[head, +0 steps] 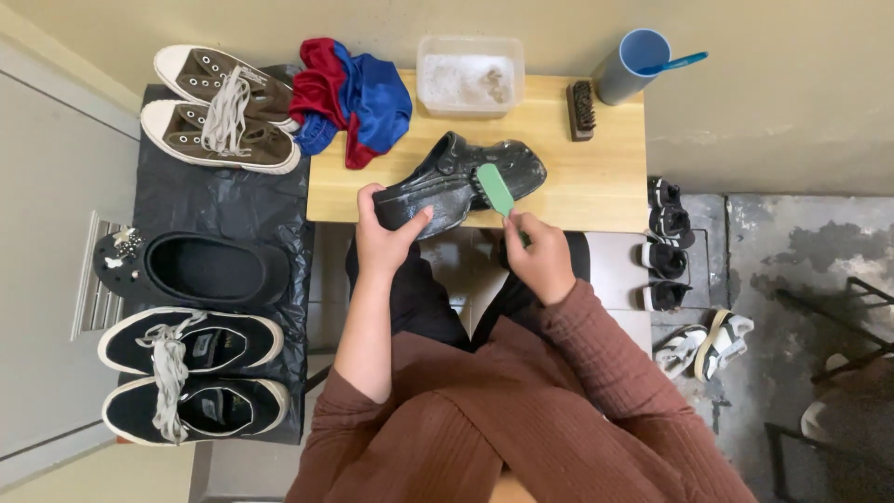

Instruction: Brushing the exterior and sole of a black shoe with a small brush and soapy water to clean it.

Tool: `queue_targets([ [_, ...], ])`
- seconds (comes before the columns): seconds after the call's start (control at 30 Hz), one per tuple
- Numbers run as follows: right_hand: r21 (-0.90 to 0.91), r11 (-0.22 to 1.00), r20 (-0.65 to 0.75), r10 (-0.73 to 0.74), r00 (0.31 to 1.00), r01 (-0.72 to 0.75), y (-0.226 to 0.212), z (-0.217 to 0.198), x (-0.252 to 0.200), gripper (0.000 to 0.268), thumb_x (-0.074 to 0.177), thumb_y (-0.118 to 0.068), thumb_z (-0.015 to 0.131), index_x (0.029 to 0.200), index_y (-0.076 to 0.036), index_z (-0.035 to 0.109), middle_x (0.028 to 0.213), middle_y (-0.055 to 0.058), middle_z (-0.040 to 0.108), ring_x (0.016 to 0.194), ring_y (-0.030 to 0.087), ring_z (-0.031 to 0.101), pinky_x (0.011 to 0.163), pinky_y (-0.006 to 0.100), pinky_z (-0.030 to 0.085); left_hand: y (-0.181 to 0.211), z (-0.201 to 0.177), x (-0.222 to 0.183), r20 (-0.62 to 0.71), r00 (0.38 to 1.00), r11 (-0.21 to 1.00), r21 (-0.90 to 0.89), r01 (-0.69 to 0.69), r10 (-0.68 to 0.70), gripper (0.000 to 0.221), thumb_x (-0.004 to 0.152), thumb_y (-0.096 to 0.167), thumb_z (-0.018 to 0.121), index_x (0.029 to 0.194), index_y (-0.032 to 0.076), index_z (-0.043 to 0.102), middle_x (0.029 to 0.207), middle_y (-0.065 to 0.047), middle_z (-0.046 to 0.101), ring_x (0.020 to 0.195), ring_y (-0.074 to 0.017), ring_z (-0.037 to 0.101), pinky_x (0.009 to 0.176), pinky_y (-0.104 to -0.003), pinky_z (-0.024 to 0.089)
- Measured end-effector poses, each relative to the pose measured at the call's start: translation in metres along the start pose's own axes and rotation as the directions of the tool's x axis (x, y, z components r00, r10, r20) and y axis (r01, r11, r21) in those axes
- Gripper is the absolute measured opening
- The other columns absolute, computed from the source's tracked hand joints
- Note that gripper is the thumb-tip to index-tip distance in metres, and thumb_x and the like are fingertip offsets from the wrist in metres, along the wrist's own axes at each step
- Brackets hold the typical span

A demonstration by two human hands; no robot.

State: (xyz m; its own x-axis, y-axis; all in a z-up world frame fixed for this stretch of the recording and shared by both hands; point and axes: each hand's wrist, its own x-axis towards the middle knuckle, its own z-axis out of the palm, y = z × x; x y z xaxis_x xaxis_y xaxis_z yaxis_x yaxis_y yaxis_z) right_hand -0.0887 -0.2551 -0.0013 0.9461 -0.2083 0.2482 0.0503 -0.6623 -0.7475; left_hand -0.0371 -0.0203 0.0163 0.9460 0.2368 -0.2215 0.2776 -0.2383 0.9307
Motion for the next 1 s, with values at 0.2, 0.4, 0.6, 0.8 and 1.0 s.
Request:
queue_targets([
  [0.2, 0.078, 0.987, -0.156, 0.149, 0.976, -0.138, 0.125, 0.008, 0.054, 0.015, 0.1, -0.019, 0.069, 0.088, -0.013, 0.074, 0.061, 0.008, 0.064, 0.057, 0.02, 0.062, 0.058, 0.035, 0.048, -0.006, 0.0, -0.003, -0.002, 1.0, 1.0, 0.024, -0.015, 0.015, 0.082, 0.061, 0.042, 0.098, 0.125, 0.027, 0.049, 0.117, -0.017, 0.065, 0.114, -0.0341, 0.064, 0.095, -0.044, 0.047],
  [0.4, -0.237, 0.962, -0.093, -0.163, 0.982, 0.137, 0.037, 0.008, 0.007, 0.013, 0.095, -0.02, 0.072, 0.083, -0.015, 0.072, 0.065, 0.018, 0.067, 0.07, 0.039, 0.071, 0.061, 0.047, 0.054, -0.02, -0.001, 0.009, -0.006, 0.999, 0.999, 0.001, -0.032, 0.032, 0.078, 0.064, 0.04, 0.097, 0.125, 0.027, 0.05, 0.116, -0.016, 0.065, 0.113, -0.0325, 0.065, 0.094, -0.044, 0.047],
  [0.6, -0.232, 0.971, -0.107, -0.088, 0.99, 0.062, 0.04, 0.006, 0.015, 0.018, 0.099, -0.02, 0.068, 0.085, -0.008, 0.069, 0.064, 0.023, 0.064, 0.072, 0.046, 0.068, 0.061, 0.054, 0.051, -0.013, -0.003, 0.005, 0.01, 0.999, 0.999, -0.01, -0.042, 0.043, 0.075, 0.066, 0.037, 0.096, 0.124, 0.026, 0.049, 0.115, -0.017, 0.065, 0.111, -0.032, 0.064, 0.095, -0.045, 0.047],
  [0.8, -0.101, 0.995, -0.163, 0.009, 0.987, -0.026, 0.092, -0.002, 0.037, 0.015, 0.101, -0.02, 0.069, 0.089, -0.011, 0.07, 0.068, 0.018, 0.066, 0.076, 0.041, 0.071, 0.063, 0.046, 0.052, -0.017, -0.003, 0.005, 0.027, 0.998, 0.998, 0.011, -0.057, 0.057, 0.076, 0.066, 0.038, 0.096, 0.124, 0.026, 0.048, 0.116, -0.02, 0.064, 0.113, -0.0356, 0.064, 0.096, -0.048, 0.047],
  [1.0, -0.027, 0.996, -0.054, -0.091, 0.994, 0.09, 0.01, 0.016, -0.016, 0.019, 0.095, -0.014, 0.072, 0.078, -0.011, 0.066, 0.06, 0.018, 0.063, 0.064, 0.041, 0.069, 0.06, 0.039, 0.055, 0.0, -0.003, -0.001, 0.035, 0.996, 0.996, 0.037, -0.082, 0.081, 0.077, 0.065, 0.04, 0.096, 0.124, 0.027, 0.048, 0.115, -0.018, 0.065, 0.112, -0.0358, 0.065, 0.095, -0.048, 0.048],
])
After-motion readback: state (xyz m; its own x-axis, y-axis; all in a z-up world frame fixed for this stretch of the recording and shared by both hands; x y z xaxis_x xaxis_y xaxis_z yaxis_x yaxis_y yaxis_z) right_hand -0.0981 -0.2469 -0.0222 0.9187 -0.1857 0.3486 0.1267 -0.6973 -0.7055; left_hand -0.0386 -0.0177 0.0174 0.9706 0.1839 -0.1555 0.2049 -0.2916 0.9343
